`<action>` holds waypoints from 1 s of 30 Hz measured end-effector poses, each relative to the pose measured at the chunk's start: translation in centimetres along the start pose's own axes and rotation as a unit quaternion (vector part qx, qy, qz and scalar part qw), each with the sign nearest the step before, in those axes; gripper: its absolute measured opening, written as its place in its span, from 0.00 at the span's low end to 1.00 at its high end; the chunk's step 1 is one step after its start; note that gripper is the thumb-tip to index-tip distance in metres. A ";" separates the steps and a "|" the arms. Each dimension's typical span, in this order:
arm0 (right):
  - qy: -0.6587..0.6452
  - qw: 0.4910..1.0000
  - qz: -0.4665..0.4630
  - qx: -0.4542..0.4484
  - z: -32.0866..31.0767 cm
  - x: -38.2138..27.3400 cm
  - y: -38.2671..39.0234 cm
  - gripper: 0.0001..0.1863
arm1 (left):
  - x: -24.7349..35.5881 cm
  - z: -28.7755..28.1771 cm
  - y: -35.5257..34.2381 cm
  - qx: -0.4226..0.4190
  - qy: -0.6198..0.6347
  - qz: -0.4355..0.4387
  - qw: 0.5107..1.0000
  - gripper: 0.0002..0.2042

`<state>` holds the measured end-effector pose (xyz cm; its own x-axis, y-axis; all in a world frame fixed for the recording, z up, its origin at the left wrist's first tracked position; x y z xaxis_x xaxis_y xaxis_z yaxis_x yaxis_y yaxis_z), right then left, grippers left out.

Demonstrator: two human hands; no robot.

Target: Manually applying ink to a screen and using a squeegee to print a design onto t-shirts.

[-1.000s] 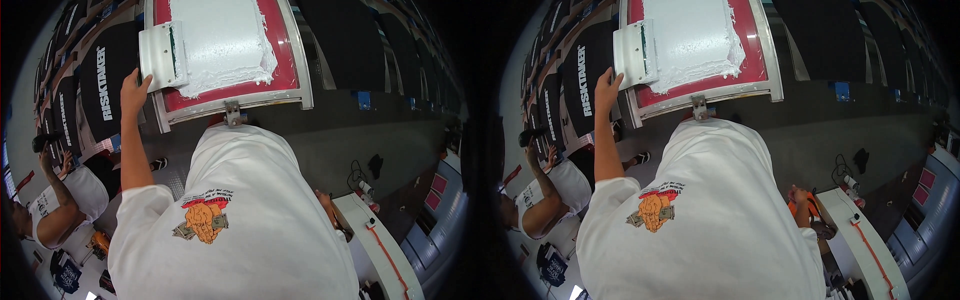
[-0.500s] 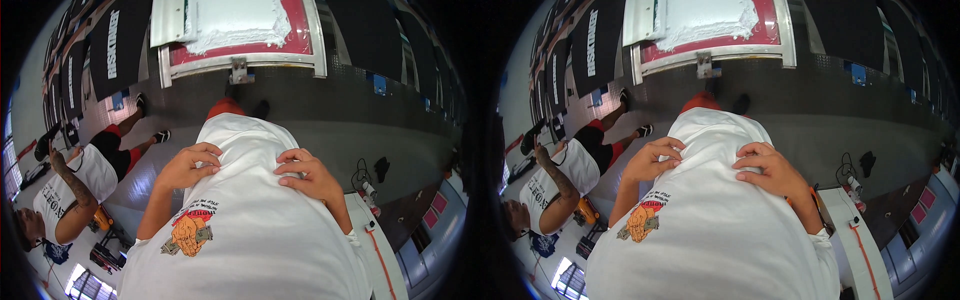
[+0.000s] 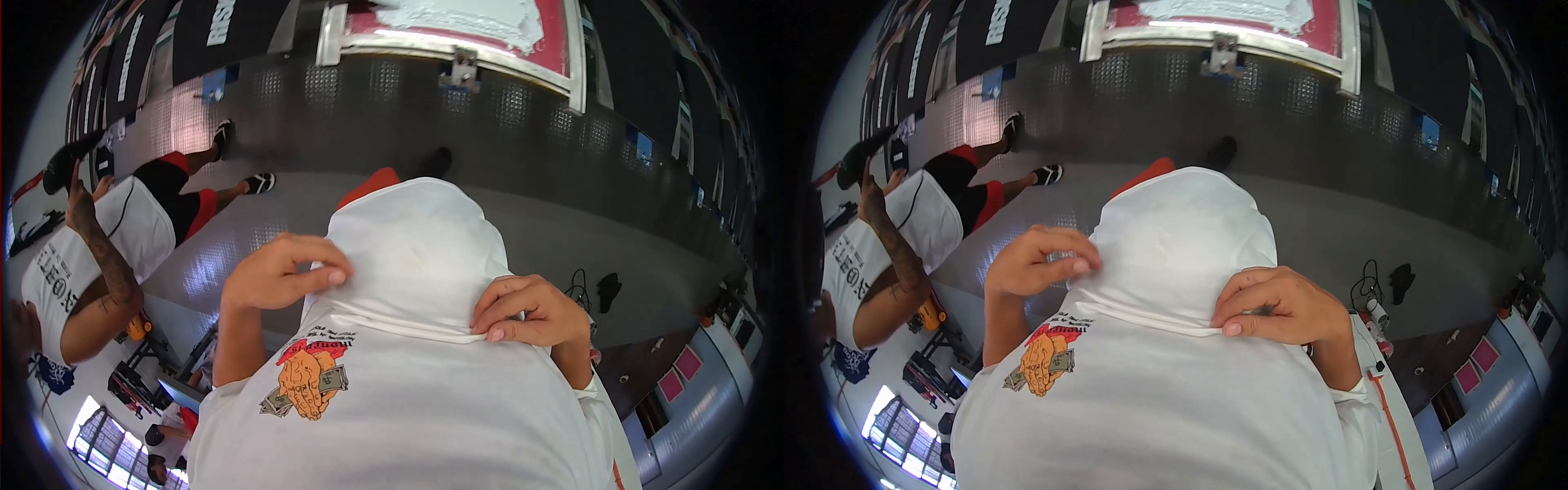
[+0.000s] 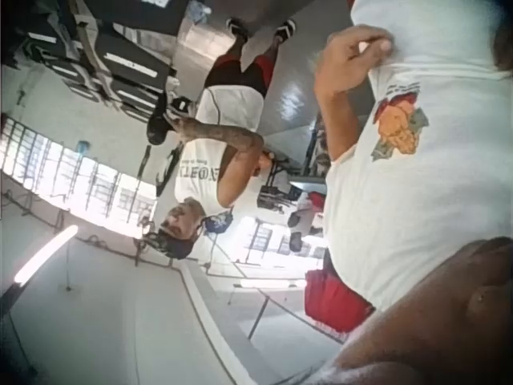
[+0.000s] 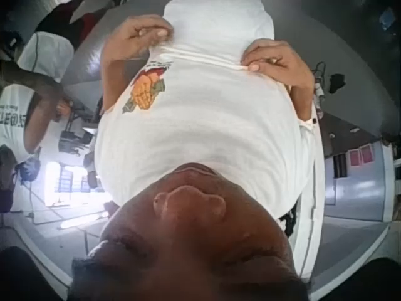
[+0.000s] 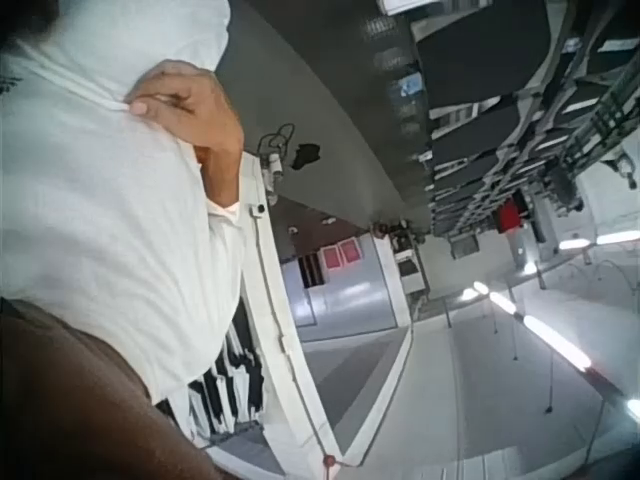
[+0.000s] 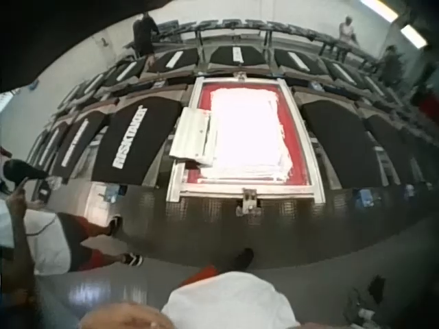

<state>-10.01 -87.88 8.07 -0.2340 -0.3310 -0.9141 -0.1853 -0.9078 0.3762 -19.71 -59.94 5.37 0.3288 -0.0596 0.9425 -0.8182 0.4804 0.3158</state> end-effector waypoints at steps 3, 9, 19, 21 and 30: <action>0.003 0.991 0.125 0.055 2.9 0.1 -2.1 0.09 | 0.1 1.2 1.9 0.089 -0.110 -0.047 0.989 0.12; 0.187 0.966 0.181 0.006 10.5 -0.3 -6.4 0.10 | -2.8 5.2 10.0 -0.011 -0.266 -0.114 0.957 0.18; 0.222 0.966 0.071 -0.112 16.9 -0.4 -8.5 0.13 | -4.3 7.2 15.2 0.143 -0.217 0.032 0.965 0.17; 0.251 0.953 0.073 -0.151 17.2 -0.7 -8.4 0.13 | -4.5 7.4 14.9 0.209 -0.194 0.170 0.943 0.17; 0.243 0.948 0.069 -0.194 14.3 -0.6 -6.0 0.14 | -11.6 2.5 15.0 0.253 -0.128 -0.218 0.934 0.24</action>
<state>-22.43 -78.58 8.51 0.2544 -0.4476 -0.8573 0.2017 -0.8424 0.4997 -36.98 -54.17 -0.51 0.6115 -0.3919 0.6874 -0.7728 -0.1093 0.6252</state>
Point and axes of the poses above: each hand's wrist, its own y-axis away from the middle knuckle, its own z-axis out of the palm, x = y × z, the point moved 4 cm from there along -y, towards the middle knuckle, and after that the axes turned 6 degrees about z, right-handed, at the moved point
